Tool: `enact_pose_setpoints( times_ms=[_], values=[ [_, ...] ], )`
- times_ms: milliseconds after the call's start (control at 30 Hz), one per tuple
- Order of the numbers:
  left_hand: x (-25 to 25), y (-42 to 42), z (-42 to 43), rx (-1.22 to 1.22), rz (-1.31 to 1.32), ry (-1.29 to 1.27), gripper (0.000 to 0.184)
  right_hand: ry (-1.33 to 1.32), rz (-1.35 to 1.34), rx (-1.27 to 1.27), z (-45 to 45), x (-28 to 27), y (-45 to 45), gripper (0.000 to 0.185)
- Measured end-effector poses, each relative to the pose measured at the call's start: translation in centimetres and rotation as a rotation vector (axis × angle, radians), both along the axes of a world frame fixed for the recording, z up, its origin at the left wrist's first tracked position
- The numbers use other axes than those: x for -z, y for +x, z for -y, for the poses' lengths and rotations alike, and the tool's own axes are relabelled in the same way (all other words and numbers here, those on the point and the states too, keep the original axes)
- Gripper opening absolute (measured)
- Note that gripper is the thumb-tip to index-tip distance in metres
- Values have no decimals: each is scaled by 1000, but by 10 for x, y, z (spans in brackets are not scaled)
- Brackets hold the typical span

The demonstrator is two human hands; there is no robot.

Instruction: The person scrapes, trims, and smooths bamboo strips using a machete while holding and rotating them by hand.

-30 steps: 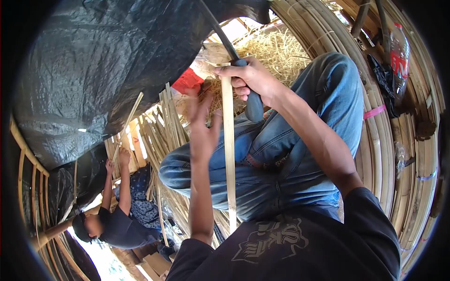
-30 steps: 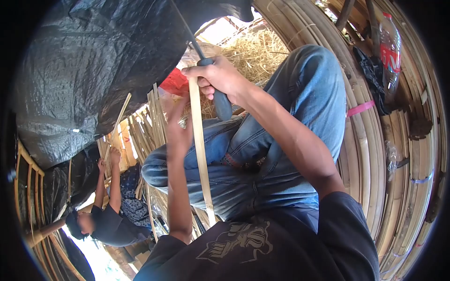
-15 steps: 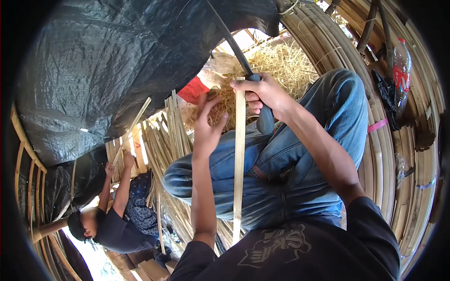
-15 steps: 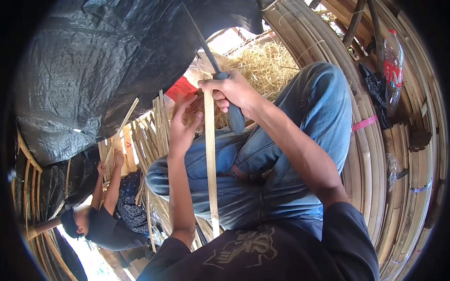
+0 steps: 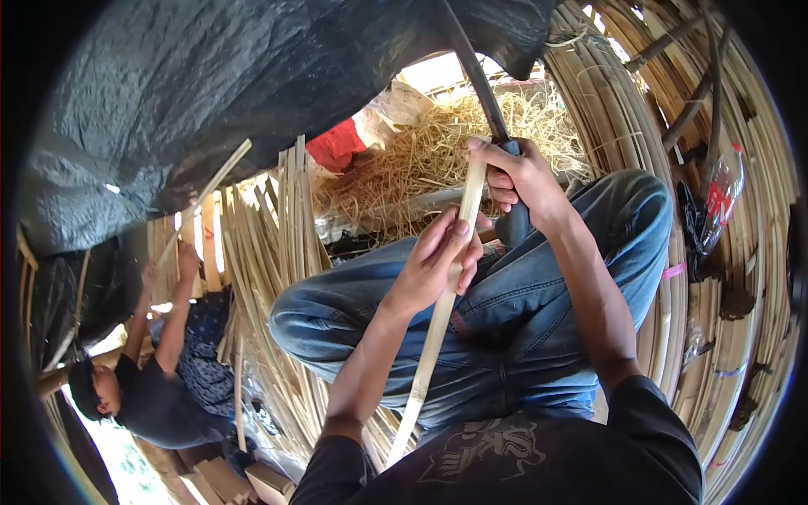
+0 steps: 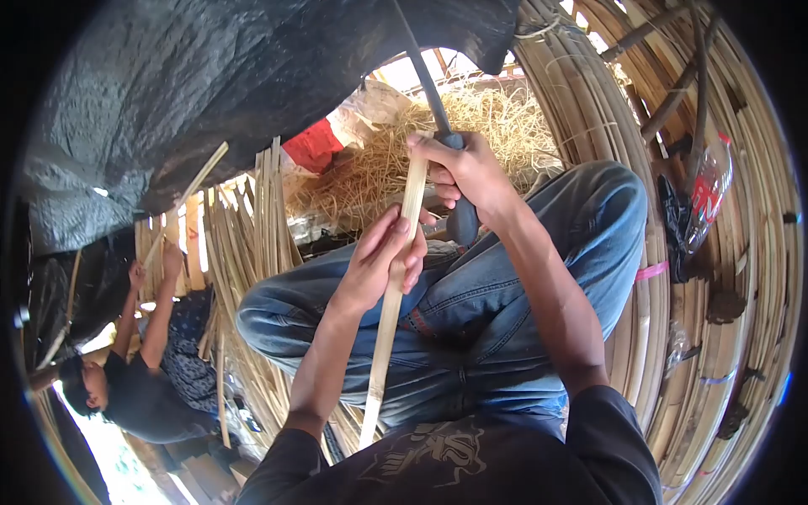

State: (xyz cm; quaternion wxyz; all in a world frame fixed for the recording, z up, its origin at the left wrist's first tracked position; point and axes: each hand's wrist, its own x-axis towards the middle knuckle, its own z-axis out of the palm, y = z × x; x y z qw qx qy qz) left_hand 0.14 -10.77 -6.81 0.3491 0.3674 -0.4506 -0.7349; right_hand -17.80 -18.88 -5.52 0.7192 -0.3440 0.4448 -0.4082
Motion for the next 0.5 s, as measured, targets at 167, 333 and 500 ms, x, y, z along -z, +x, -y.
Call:
enact_pose_setpoints(
  times_ms=[167, 333, 500],
  values=[
    [-10, 5, -4, -176, 42, -13, 32, -353, -456, 147, -10, 17, 15, 53],
    [-21, 14, -7, -234, 111, -41, 24, -815, -632, 7, -18, 18, 24, 47],
    [3, 19, -9, -288, 407, -286, 17, -1034, -1015, -84, -23, 20, 30, 60]
  ],
)
